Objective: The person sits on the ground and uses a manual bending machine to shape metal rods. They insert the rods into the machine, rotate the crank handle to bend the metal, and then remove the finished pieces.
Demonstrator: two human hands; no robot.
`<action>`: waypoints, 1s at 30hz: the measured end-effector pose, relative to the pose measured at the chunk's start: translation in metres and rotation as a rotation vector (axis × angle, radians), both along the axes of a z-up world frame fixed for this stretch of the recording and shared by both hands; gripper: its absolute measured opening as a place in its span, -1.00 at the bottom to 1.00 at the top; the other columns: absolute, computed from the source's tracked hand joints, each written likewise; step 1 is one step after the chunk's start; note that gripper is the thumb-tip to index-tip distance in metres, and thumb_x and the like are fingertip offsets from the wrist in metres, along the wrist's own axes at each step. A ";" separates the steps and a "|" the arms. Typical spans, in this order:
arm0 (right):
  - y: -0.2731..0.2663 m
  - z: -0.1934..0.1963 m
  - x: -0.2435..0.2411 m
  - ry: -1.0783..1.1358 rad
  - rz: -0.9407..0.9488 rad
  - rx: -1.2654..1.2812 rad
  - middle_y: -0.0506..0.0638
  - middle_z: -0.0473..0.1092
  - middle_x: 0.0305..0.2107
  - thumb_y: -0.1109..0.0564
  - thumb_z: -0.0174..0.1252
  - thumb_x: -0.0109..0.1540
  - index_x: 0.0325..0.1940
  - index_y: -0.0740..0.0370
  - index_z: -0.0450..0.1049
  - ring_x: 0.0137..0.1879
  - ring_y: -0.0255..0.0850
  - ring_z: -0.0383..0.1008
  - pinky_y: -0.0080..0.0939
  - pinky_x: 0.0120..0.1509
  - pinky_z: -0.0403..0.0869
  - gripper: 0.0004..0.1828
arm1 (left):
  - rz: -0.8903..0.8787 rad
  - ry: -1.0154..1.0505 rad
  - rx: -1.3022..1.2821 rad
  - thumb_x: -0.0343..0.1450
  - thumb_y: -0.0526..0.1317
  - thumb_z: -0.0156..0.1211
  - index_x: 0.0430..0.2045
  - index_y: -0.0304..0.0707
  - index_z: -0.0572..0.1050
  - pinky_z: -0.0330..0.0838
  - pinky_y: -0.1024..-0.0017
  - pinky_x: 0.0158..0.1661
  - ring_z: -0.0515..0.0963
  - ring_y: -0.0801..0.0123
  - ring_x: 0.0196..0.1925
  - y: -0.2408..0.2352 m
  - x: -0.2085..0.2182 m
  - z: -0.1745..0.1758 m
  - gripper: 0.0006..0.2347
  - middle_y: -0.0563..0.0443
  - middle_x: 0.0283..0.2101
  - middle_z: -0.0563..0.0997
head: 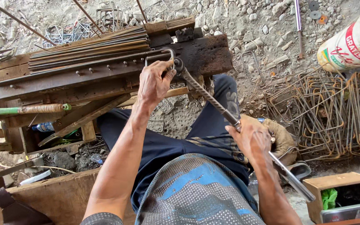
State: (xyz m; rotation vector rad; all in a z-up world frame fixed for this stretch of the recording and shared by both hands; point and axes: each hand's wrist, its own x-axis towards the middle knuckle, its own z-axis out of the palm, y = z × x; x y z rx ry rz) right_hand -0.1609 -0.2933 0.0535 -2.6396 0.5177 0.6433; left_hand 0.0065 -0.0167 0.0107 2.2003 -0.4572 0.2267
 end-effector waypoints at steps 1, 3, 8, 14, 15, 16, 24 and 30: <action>-0.002 -0.001 0.002 0.028 -0.021 -0.010 0.09 0.49 -0.46 -0.30 0.08 0.23 -0.38 0.10 0.44 -0.17 0.11 0.58 0.09 -0.07 0.47 -0.57 | -0.002 0.014 0.006 0.45 -0.15 0.24 -0.10 -0.14 0.60 0.44 0.21 -0.13 0.65 0.04 -0.22 -0.001 -0.001 0.003 -0.80 -0.04 -0.34 0.62; -0.010 -0.005 0.010 0.054 -0.040 -0.020 0.08 0.52 -0.41 -0.37 0.08 0.19 -0.38 0.06 0.45 -0.10 0.15 0.59 0.13 -0.02 0.48 -0.53 | -0.002 0.025 0.013 0.46 -0.16 0.23 -0.10 -0.15 0.59 0.43 0.23 -0.12 0.65 0.09 -0.24 -0.001 -0.002 0.012 -0.81 -0.03 -0.36 0.61; -0.031 -0.009 0.026 -0.043 0.028 -0.062 0.09 0.47 -0.57 -0.20 0.10 0.25 -0.39 0.08 0.43 -0.25 0.09 0.60 0.05 -0.10 0.47 -0.65 | 0.029 0.063 0.050 0.49 -0.14 0.18 -0.18 -0.17 0.60 0.34 0.27 -0.09 0.59 0.24 -0.30 -0.005 -0.007 0.012 -0.84 -0.01 -0.42 0.57; -0.067 -0.031 0.060 -0.199 0.120 -0.099 0.07 0.42 -0.64 -0.03 0.12 0.28 -0.39 0.17 0.43 -0.38 0.07 0.54 -0.01 -0.20 0.42 -0.74 | 0.109 -0.099 -0.015 0.49 -0.19 0.19 -0.33 -0.14 0.60 0.30 0.34 -0.09 0.57 0.30 -0.29 -0.005 0.002 0.026 -0.91 0.04 -0.45 0.54; -0.071 -0.030 0.066 -0.199 0.119 -0.101 0.07 0.42 -0.64 -0.03 0.12 0.28 -0.39 0.17 0.43 -0.38 0.07 0.54 -0.01 -0.20 0.42 -0.74 | 0.107 -0.099 -0.017 0.49 -0.19 0.19 -0.33 -0.14 0.60 0.30 0.34 -0.09 0.57 0.30 -0.29 0.001 0.017 0.029 -0.91 0.04 -0.45 0.54; -0.074 -0.029 0.072 -0.227 0.150 -0.127 0.02 0.39 -0.65 -0.02 0.09 0.32 -0.40 0.15 0.40 -0.43 -0.01 0.49 -0.06 -0.21 0.41 -0.73 | 0.106 -0.130 -0.106 0.48 -0.24 0.20 -0.38 -0.16 0.58 0.37 0.34 -0.13 0.60 0.22 -0.30 0.007 0.032 0.031 -0.93 -0.01 -0.44 0.56; -0.119 -0.088 0.115 -0.255 0.264 -0.341 -0.15 0.40 -0.63 -0.38 0.08 0.30 -0.40 -0.08 0.43 -0.46 -0.21 0.39 -0.15 -0.21 0.34 -0.57 | 0.193 -0.041 -0.345 0.49 -0.21 0.17 -0.24 -0.22 0.54 0.53 0.44 -0.12 0.55 0.33 -0.14 0.034 0.041 0.062 -0.90 -0.04 -0.14 0.59; -0.113 -0.084 0.119 -0.266 0.259 -0.401 -0.15 0.41 -0.63 -0.42 0.05 0.31 -0.52 -0.05 0.36 -0.47 -0.20 0.38 -0.15 -0.17 0.28 -0.47 | 0.283 0.595 -1.536 0.34 -0.31 0.34 -0.35 -0.33 0.55 0.49 0.41 -0.50 0.51 0.37 -0.53 0.031 0.023 0.063 -0.88 0.05 -0.49 0.55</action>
